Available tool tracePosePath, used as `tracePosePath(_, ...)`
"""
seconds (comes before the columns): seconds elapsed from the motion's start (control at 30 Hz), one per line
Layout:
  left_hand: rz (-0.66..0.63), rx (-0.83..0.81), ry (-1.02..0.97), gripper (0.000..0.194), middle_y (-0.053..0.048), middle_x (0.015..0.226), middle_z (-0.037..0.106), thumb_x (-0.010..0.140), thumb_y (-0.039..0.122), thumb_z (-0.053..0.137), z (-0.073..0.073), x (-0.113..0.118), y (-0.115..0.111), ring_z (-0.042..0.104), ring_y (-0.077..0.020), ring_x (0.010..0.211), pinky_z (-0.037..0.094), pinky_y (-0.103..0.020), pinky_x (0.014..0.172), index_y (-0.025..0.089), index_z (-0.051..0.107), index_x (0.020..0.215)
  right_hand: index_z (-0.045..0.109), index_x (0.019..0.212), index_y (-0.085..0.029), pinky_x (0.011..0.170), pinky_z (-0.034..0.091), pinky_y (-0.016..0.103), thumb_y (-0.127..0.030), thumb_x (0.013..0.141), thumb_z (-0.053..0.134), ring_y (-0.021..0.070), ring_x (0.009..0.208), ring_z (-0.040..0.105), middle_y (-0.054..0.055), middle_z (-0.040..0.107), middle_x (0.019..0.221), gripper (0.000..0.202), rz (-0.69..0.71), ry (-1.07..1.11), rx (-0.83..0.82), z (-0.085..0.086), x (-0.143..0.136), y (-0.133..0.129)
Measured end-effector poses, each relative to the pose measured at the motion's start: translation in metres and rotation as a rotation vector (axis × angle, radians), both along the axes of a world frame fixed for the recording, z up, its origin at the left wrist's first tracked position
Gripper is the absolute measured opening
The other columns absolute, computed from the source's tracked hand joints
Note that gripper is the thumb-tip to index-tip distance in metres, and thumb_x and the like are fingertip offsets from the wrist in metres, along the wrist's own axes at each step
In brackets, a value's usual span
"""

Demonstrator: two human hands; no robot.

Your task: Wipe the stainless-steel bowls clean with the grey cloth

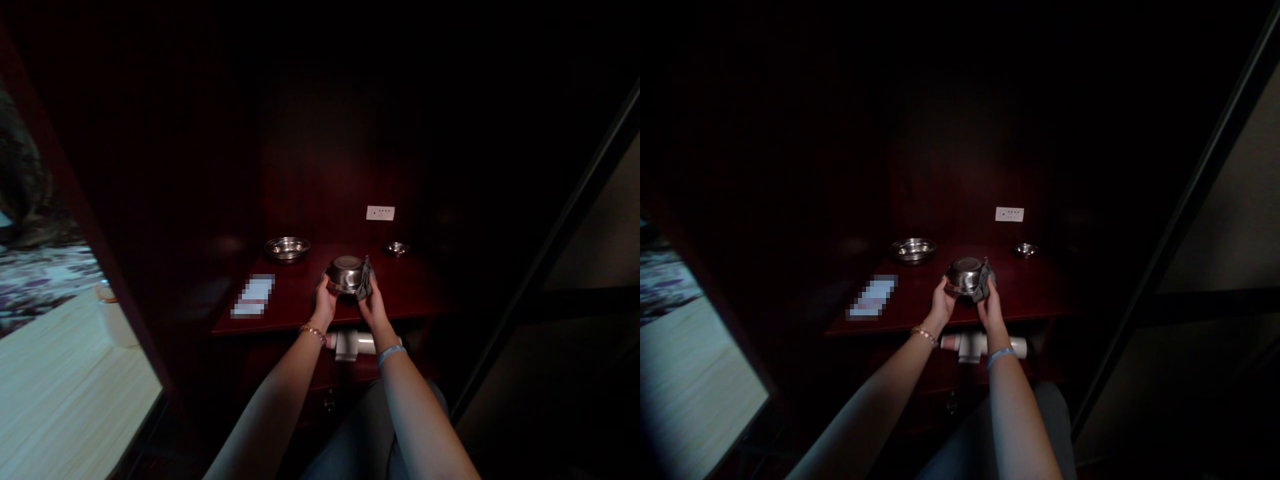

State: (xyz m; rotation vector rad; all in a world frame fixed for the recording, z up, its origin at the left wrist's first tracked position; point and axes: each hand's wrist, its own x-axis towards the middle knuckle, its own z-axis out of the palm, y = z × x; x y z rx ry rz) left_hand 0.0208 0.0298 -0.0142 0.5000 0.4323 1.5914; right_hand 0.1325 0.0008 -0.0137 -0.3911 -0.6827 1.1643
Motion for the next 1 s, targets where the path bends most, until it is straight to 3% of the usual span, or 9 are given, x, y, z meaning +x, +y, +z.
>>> tracePosePath(0.2, 0.014, 0.004, 0.021, 0.020, -0.007, 0.100, 0.073, 0.088, 0.034, 0.062, 0.003, 0.002, -0.002, 0.067, -0.0140, 0.084, 0.052, -0.025, 0.077, 0.016, 0.068, 0.095, 0.069, 0.106, -0.026, 0.103, 0.048, 0.026, -0.036, 0.091, 0.054, 0.0110, 0.114, 0.063, -0.002, 0.072, 0.117, 0.023, 0.009, -0.025, 0.013, 0.002, 0.001, -0.004)
tracePosePath(0.37, -0.063, 0.104, 0.173, 0.042, -0.011, 0.119, 0.069, 0.081, 0.048, 0.068, 0.008, 0.006, -0.013, 0.066, -0.0225, 0.103, 0.053, -0.032, 0.084, 0.019, 0.068, 0.111, 0.068, 0.109, -0.025, 0.107, 0.046, 0.031, -0.038, 0.091, 0.056, 0.0132, 0.115, 0.063, -0.001, 0.073, 0.112, 0.025, -0.032, -0.014, -0.009, -0.003, 0.004, -0.002)
tracePosePath(0.5, -0.095, 0.150, 0.339, 0.044, -0.014, 0.116, 0.071, 0.071, 0.037, 0.080, 0.009, 0.009, -0.019, 0.065, -0.0271, 0.107, 0.051, -0.036, 0.090, 0.015, 0.071, 0.108, 0.067, 0.111, -0.024, 0.107, 0.046, 0.030, -0.037, 0.093, 0.054, 0.0127, 0.115, 0.064, 0.000, 0.073, 0.112, 0.025, -0.039, -0.003, -0.015, -0.005, 0.006, 0.001)
tracePosePath(0.67, -0.102, 0.167, 0.333, 0.035, -0.012, 0.100, 0.075, 0.064, 0.024, 0.084, 0.008, 0.011, -0.018, 0.066, -0.0269, 0.106, 0.045, -0.039, 0.101, 0.013, 0.074, 0.096, 0.068, 0.112, -0.024, 0.106, 0.046, 0.028, -0.038, 0.094, 0.051, 0.0119, 0.114, 0.064, 0.001, 0.073, 0.114, 0.027, -0.013, 0.005, -0.025, -0.005, 0.006, 0.002)
tracePosePath(1.0, -0.097, 0.147, 0.240, 0.040, -0.014, 0.114, 0.071, 0.075, 0.038, 0.077, 0.011, 0.007, -0.020, 0.064, -0.0247, 0.111, 0.044, -0.038, 0.101, 0.012, 0.071, 0.105, 0.070, 0.104, -0.024, 0.099, 0.051, 0.026, -0.038, 0.093, 0.057, 0.0123, 0.107, 0.067, 0.000, 0.073, 0.113, 0.022, 0.061, -0.028, -0.035, -0.009, 0.004, 0.005)
